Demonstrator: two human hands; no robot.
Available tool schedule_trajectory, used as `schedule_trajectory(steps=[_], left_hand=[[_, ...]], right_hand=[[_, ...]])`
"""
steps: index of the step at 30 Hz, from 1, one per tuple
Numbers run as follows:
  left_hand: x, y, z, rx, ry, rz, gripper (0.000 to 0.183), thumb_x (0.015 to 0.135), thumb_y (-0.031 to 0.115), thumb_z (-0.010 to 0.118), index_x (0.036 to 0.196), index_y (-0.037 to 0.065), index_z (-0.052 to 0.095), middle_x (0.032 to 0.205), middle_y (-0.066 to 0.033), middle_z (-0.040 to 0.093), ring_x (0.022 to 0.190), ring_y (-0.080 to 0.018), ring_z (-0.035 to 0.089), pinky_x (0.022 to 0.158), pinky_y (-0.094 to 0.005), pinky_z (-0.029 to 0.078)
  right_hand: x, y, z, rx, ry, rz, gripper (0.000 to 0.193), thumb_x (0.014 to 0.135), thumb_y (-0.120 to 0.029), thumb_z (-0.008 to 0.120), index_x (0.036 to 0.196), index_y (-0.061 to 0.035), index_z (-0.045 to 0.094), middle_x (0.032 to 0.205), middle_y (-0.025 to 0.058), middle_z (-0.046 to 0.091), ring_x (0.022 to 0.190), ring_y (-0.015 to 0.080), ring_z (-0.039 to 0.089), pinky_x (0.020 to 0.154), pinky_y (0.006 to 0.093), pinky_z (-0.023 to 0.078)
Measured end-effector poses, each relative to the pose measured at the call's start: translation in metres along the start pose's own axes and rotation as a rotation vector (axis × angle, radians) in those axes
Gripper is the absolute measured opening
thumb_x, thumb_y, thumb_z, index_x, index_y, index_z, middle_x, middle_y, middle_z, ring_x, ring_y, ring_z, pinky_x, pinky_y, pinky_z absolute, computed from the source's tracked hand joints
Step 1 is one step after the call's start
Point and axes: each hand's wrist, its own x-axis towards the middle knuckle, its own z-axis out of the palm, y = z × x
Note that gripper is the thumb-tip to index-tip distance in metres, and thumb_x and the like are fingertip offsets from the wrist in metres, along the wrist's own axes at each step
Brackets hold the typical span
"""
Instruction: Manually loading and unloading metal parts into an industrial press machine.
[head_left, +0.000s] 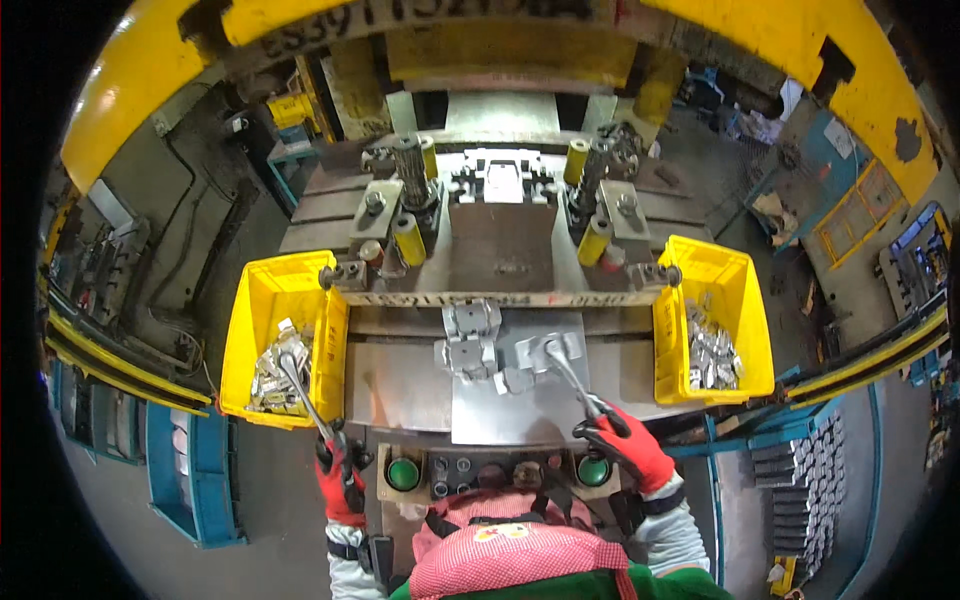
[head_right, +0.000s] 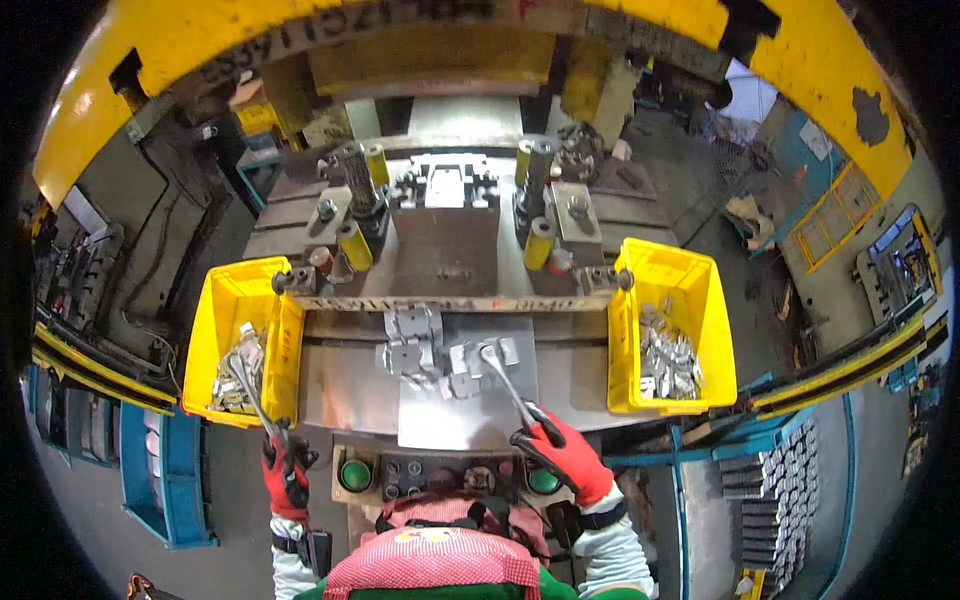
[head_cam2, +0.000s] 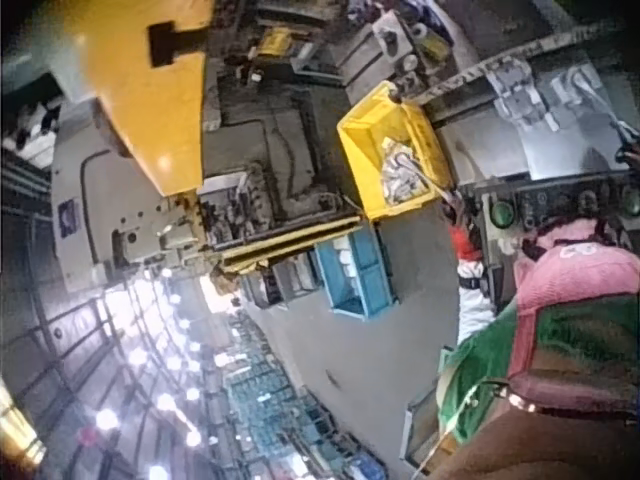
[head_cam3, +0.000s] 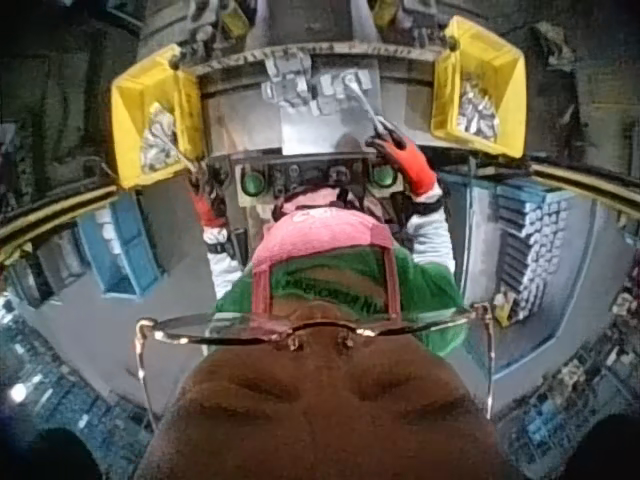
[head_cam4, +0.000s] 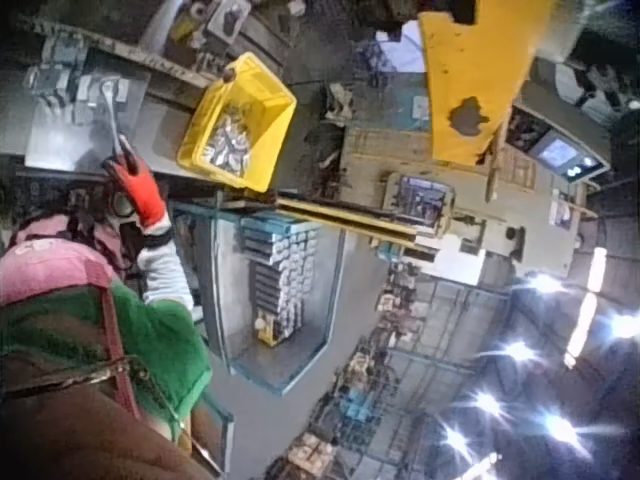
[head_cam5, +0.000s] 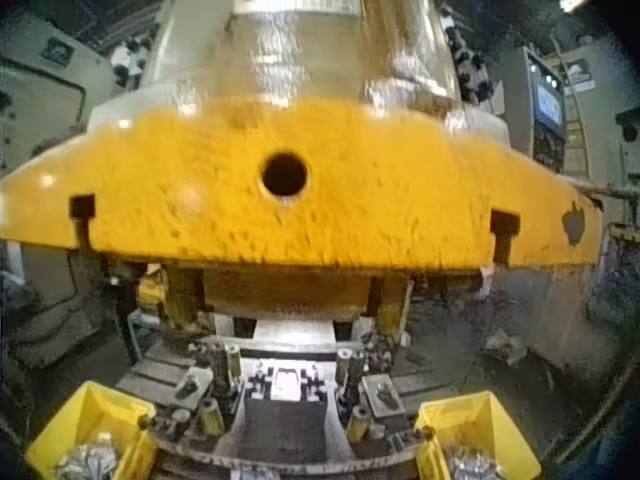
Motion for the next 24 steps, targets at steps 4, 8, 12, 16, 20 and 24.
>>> schedule_trajectory(steps=[4,8,12,16,20,24], left_hand=[[0.005,-0.001,0.006,0.000,-0.039,-0.042,0.036,0.078,0.010,0.051,0.112,0.003,0.041,0.069,-0.0026,0.048,0.059,-0.0119,0.049,0.057,-0.0267,0.045],[0.019,-0.021,0.021,-0.123,-0.103,-0.085,0.032,0.078,0.002,0.048,0.109,0.004,0.042,0.061,-0.0001,0.043,0.050,-0.0087,0.043,0.046,-0.0220,0.038],[0.016,-0.035,0.001,-0.159,0.079,-0.161,0.029,0.079,0.006,0.050,0.107,0.010,0.045,0.056,0.0036,0.039,0.043,-0.0073,0.039,0.036,-0.0224,0.036],[-0.007,-0.037,-0.041,-0.221,0.152,-0.199,0.029,0.079,0.008,0.051,0.107,0.011,0.046,0.053,0.0043,0.037,0.041,-0.0065,0.039,0.034,-0.0217,0.034],[-0.018,-0.032,-0.057,-0.156,0.272,-0.199,0.025,0.079,0.010,0.051,0.104,0.011,0.048,0.054,0.0037,0.038,0.041,-0.0075,0.039,0.033,-0.0210,0.033],[-0.011,-0.032,-0.039,-0.053,0.409,-0.207,0.009,0.082,0.021,0.050,0.086,0.014,0.046,0.053,0.0041,0.038,0.040,-0.0084,0.037,0.035,-0.0242,0.033]], right_hand=[[0.046,-0.080,0.011,0.027,0.128,-0.178,0.042,0.084,-0.016,0.048,0.123,-0.0059,0.036,0.073,-0.0022,0.043,0.062,0.0053,0.045,0.054,0.0201,0.040],[0.169,-0.103,-0.004,-0.167,0.193,-0.560,0.045,0.082,-0.019,0.052,0.122,-0.0050,0.036,0.082,0.0003,0.052,0.066,0.0087,0.046,0.061,0.0230,0.041],[0.236,-0.139,0.012,-0.392,0.275,-0.443,0.032,0.078,-0.025,0.058,0.100,-0.0030,0.051,0.081,-0.0030,0.051,0.072,0.0057,0.044,0.065,0.0208,0.038],[0.262,-0.134,0.021,-0.170,0.065,-0.418,0.027,0.077,-0.025,0.059,0.093,-0.0041,0.053,0.078,-0.0031,0.052,0.071,0.0056,0.045,0.063,0.0216,0.039],[0.271,-0.125,0.011,-0.125,0.016,-0.401,0.026,0.077,-0.024,0.058,0.093,-0.0044,0.054,0.076,-0.0036,0.053,0.067,0.0056,0.046,0.061,0.0219,0.039],[0.265,-0.136,0.001,-0.459,0.201,-0.346,0.027,0.077,-0.023,0.056,0.094,-0.0021,0.053,0.078,0.0016,0.055,0.069,0.0095,0.047,0.064,0.0242,0.040]])
